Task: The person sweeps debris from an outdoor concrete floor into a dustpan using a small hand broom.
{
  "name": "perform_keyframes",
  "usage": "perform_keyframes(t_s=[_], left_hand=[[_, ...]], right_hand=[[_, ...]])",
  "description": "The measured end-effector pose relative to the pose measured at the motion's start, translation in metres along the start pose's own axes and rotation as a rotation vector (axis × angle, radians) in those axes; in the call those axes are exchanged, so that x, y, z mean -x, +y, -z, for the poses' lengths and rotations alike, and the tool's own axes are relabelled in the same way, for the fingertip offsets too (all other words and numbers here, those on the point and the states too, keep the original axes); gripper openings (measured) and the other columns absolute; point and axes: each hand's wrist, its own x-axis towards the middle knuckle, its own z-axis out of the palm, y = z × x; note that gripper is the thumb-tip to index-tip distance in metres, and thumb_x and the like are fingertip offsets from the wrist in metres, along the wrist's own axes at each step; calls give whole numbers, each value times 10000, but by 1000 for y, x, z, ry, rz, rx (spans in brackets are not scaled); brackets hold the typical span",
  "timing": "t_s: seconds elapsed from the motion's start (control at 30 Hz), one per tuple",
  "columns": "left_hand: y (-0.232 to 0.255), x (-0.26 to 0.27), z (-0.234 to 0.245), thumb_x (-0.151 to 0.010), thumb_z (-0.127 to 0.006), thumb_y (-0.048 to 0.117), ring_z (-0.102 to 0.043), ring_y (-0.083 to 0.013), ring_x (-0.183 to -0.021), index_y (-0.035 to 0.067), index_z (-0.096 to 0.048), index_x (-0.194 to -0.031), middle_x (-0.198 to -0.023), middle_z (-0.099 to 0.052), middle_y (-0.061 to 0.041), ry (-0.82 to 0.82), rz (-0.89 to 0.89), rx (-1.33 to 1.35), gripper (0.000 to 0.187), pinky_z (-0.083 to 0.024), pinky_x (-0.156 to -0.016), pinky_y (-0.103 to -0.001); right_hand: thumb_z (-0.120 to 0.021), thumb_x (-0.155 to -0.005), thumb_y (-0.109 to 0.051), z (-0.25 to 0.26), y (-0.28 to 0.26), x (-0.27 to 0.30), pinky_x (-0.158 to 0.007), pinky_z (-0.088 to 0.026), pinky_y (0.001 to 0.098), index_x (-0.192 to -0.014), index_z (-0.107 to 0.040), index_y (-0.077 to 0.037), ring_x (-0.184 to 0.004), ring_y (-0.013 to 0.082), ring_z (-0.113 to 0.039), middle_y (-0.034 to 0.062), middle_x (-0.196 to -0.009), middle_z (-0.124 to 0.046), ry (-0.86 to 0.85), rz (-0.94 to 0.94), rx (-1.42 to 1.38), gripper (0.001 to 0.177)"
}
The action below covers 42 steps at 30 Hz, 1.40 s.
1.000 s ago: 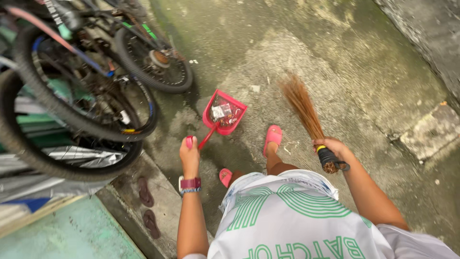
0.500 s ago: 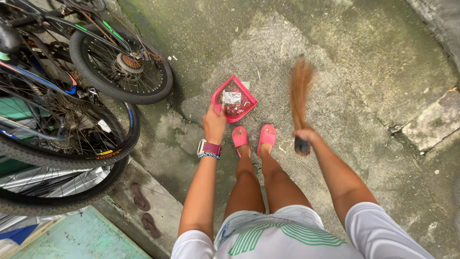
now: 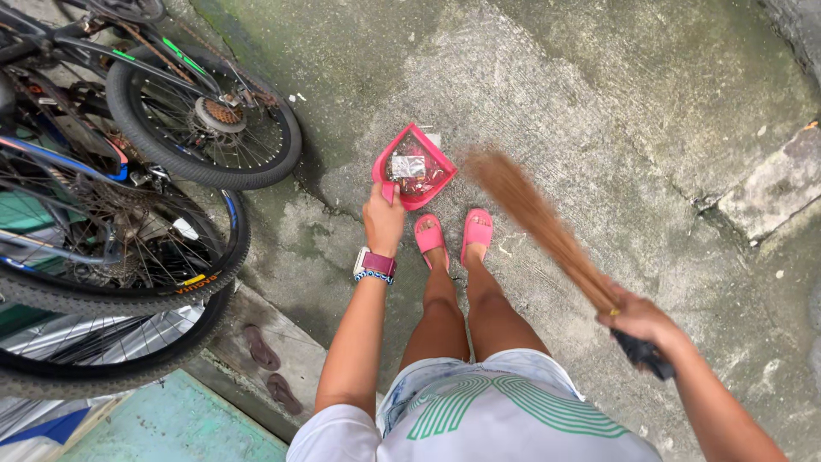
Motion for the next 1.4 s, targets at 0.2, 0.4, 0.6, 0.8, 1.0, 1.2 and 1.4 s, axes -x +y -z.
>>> perform_keyframes(t_s=[0.2, 0.4, 0.6, 0.8, 1.0, 1.2, 1.4], left_hand=[[7, 1, -5, -972, -650, 219, -685, -475, -876, -8, -648, -1035, -885, -711, -264, -6, -19, -6, 236, -525, -721, -525], [8, -5, 1, -989, -645, 236, -690, -466, -905, 7, -653, -1069, -903, -717, -257, -23, 9, -30, 243, -525, -744, -516], [-35, -4, 42, -990, -659, 266, -710, -343, -793, 47, -679, -1089, -885, -729, -192, 38, 3, 28, 241, -544, -719, -454], [-77, 25, 101, -1040, -646, 288, -528, -263, -653, 37, -654, -1080, -769, -573, -136, 21, 423, 295, 254, -426, -621, -472], [-66, -13, 76, -986, -681, 292, -682, -395, -805, 21, -683, -1017, -884, -714, -221, 156, 113, -114, 273, -511, -714, -478], [-38, -32, 47, -978, -655, 271, -673, -470, -911, 9, -656, -1035, -929, -713, -256, 153, 114, -70, 268, -514, -750, -511], [-41, -25, 59, -974, -638, 251, -681, -469, -898, 15, -662, -1023, -915, -713, -258, 151, 186, -24, 242, -520, -752, -511]], right_hand=[[-834, -697, -272, -17, -65, -128, -1008, -471, 431, -1564, -393, -103, -1218, 357, -609, 225, -1438, -567, 372, 436, -323, 988], [-817, -704, -232, -54, -164, -132, -858, -556, 466, -1570, -355, -173, -984, 347, -684, 255, -1228, -673, -108, 171, -198, 983], [-805, -737, -314, -8, -90, -25, -990, -541, 403, -1591, -240, -461, -1106, 279, -708, 132, -1290, -712, -122, 221, -13, 1034], [-842, -733, -344, 40, -68, -48, -1055, -484, 442, -1643, -172, -375, -1179, 292, -659, 156, -1354, -666, 115, 125, 23, 1130], [-845, -658, -223, 2, -168, -150, -900, -577, 418, -1563, -406, -185, -1059, 334, -721, 197, -1192, -718, 161, 156, -200, 1007], [-800, -652, -177, -55, -176, -100, -922, -583, 405, -1614, -242, -424, -1046, 338, -717, 202, -1178, -728, -137, 220, 136, 1140], [-786, -831, -424, 5, -121, -26, -993, -590, 374, -1630, -108, -481, -1113, 257, -732, 127, -1226, -729, -99, 22, 399, 1050]])
